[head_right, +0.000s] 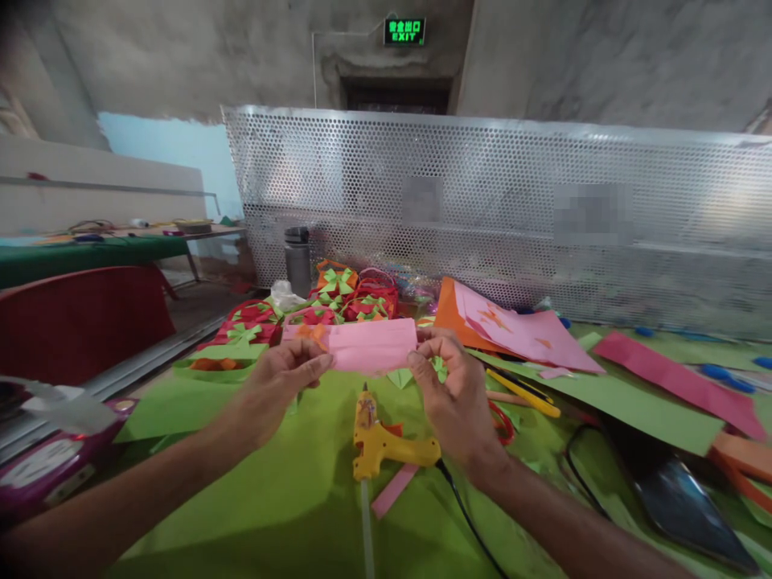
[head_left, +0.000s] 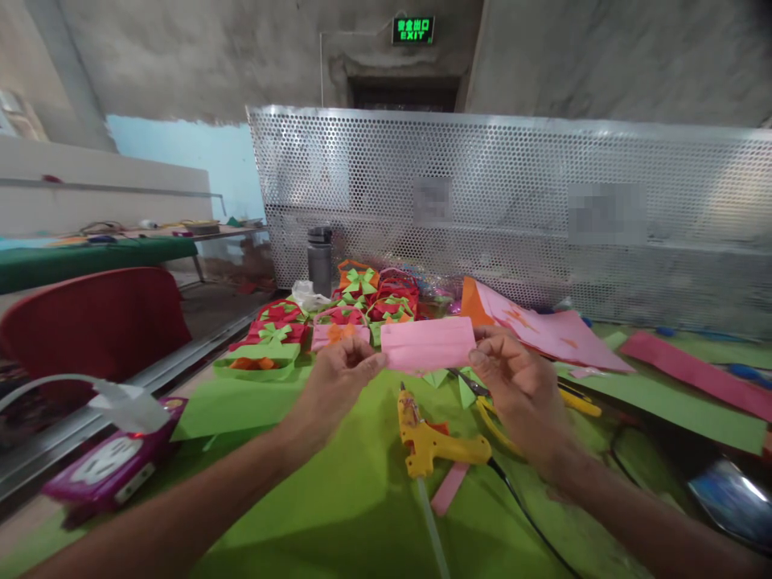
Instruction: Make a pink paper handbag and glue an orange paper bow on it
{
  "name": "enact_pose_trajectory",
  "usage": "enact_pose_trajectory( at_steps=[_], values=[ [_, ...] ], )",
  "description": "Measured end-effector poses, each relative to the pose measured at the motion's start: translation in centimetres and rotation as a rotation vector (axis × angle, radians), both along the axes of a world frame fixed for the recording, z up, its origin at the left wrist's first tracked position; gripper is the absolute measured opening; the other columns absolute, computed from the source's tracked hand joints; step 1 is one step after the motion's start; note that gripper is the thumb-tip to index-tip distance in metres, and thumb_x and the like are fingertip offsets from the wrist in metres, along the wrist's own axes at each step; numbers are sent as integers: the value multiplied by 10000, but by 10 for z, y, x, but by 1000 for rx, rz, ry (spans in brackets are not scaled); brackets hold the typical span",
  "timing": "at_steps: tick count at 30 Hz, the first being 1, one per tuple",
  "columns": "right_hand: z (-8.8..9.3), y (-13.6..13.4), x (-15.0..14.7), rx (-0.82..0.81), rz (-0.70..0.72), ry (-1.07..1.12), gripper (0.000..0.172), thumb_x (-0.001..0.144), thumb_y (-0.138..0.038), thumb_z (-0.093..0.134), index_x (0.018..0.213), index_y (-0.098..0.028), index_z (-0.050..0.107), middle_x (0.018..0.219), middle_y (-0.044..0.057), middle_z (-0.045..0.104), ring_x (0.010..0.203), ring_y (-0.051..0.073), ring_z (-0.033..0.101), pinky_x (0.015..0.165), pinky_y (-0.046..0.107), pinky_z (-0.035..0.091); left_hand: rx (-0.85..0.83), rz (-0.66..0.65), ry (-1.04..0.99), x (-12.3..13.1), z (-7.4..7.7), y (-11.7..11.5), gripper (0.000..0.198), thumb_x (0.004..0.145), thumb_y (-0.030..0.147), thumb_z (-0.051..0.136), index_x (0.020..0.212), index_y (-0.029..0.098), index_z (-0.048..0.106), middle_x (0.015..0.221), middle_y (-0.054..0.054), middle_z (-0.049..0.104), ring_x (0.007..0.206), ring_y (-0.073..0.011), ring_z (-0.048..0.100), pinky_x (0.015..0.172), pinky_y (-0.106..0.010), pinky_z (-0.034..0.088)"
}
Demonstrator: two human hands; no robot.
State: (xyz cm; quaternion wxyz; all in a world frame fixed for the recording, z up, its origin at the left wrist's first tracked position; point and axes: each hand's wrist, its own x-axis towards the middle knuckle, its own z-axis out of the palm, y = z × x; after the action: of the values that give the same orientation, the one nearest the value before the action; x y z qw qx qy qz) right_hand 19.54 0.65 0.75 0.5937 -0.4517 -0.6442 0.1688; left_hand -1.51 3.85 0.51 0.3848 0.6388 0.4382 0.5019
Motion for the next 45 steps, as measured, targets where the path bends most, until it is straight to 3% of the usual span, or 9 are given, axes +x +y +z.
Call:
enact_pose_trajectory(
  at_steps=[3, 6, 8, 17, 25, 30, 33, 39, 45],
  values=[
    [-1, -1, -3, 16, -2, -44, 158, 815, -314, 536, 705, -201, 515, 1084, 65, 566, 989, 224, 546, 868, 383, 384, 389, 171, 269, -1, 3, -2, 503, 652, 428, 677, 1051, 176, 503, 1048, -86, 565, 941, -223, 542, 789, -356, 443],
    [-2, -7, -10, 7, 15, -82, 149, 819, -311, 528, 714, -205, 516, 1079, 68, 571, 1010, 230, 542, 880, 392, 378, 711, 139, 551, 1, 0, -7, 979, 573, 449, 741, 1353, 181, 214, 1380, -172, 336, 1290, -321, 264, 1025, -486, 266],
    [-3, -12, -15, -3, 34, -103, 151, 819, -308, 529, 705, -209, 515, 1076, 69, 575, 1037, 237, 531, 888, 398, 373, 792, 79, 677, 3, -4, -10, 1051, 599, 452, 725, 1394, 168, 99, 1419, -191, 276, 1332, -325, 179, 1053, -502, 217],
    [1, -23, -21, -48, 64, -117, 172, 817, -335, 531, 693, -217, 524, 1101, 55, 590, 1050, 233, 529, 883, 390, 386, 739, 64, 721, 1, -7, -14, 660, 740, 375, 601, 1304, 150, 344, 1227, -154, 528, 1138, -284, 468, 976, -440, 336],
    [0, -18, -16, -39, 71, -156, 155, 836, -374, 509, 879, -228, 537, 1074, 51, 594, 1022, 223, 547, 868, 377, 409, 468, -23, 665, 2, -3, -12, 606, 725, 393, 605, 1241, 115, 449, 1149, -156, 588, 990, -272, 558, 849, -376, 419],
    [2, -14, -11, 132, 0, -436, 577, 683, -365, 697, 1183, -228, 444, 1215, 88, 526, 1138, 258, 466, 947, 422, 373, 394, -111, 526, 2, 0, -15, 548, 696, 432, 634, 1168, 171, 534, 1029, -118, 640, 894, -261, 601, 783, -342, 437],
    [1, -13, -11, 175, 4, -521, 568, 708, -333, 684, 1206, -238, 429, 1226, 87, 531, 1149, 255, 466, 959, 441, 368, 396, -138, 524, 3, 1, -18, 484, 699, 438, 634, 1106, 182, 577, 950, -104, 658, 852, -258, 610, 749, -329, 445],
    [0, -16, -12, 200, -5, -530, 474, 738, -332, 657, 1160, -238, 464, 1158, 87, 578, 1093, 259, 518, 943, 476, 381, 398, -169, 578, 4, 5, -23, 469, 736, 419, 604, 1130, 168, 561, 936, -107, 654, 839, -249, 611, 732, -324, 451],
    [2, -14, -11, 289, -17, -573, 463, 746, -335, 652, 1156, -240, 459, 1115, 99, 588, 1069, 268, 528, 927, 502, 384, 474, -154, 683, 1, 5, -22, 573, 759, 432, 573, 1243, 144, 464, 1090, -142, 606, 985, -275, 569, 834, -356, 431]
  ],
)
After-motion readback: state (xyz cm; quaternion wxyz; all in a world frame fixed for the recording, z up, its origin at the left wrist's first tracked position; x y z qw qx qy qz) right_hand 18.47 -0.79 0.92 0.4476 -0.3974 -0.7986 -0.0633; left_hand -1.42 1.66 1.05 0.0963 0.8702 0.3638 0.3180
